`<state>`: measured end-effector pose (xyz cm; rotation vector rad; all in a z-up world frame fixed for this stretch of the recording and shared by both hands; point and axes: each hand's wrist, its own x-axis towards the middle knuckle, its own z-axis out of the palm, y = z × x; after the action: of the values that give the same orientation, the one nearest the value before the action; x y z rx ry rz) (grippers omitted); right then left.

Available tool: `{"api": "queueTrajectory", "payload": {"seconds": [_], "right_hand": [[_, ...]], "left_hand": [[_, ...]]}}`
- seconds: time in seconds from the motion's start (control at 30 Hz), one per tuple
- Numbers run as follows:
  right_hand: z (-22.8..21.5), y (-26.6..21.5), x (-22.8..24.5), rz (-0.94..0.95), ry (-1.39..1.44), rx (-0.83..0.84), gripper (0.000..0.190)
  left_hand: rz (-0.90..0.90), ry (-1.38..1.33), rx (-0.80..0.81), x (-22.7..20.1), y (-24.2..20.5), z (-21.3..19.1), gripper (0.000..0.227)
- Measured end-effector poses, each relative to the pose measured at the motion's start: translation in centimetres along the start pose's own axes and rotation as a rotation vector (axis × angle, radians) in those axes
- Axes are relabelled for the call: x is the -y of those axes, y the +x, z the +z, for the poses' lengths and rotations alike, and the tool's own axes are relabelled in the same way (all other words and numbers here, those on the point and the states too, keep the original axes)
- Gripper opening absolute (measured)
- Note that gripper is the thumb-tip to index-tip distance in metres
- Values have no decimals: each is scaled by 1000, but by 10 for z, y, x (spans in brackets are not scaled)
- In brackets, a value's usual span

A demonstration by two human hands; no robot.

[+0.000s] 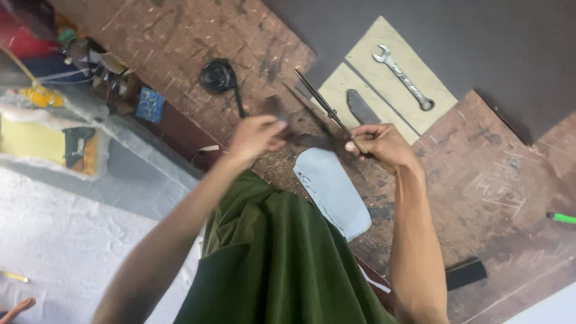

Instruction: The person measures and cuts pieces of dark leather or vinyl on a wooden workbench using a template, a marking tool, and shears.

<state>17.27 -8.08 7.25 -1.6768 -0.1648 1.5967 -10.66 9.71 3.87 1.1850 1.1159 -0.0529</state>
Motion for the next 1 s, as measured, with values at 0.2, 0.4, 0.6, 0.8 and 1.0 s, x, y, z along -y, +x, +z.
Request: {"api": "queueTrajectory", "payload": {"seconds": [0.2, 0.4, 0.6, 0.8, 1.0], "right_hand": [[-61, -84, -70, 72, 65, -285, 31], [-140, -141, -141, 59, 288, -503, 28], [-202, -147, -161, 89, 298, -509, 24], [-239, -125, -142, 162, 243, -356, 31], [-268, -102, -120, 223, 50, -226, 44]], "left_hand": [[157, 1690, 16, -11, -85, -123, 30], [555, 1578, -118, -47, -60, 0, 37], [1043, 1487, 50, -76, 1, 165, 41], [1137, 1402, -14, -70, 31, 217, 35], [1055, 1478, 49, -64, 34, 227, 49]]}}
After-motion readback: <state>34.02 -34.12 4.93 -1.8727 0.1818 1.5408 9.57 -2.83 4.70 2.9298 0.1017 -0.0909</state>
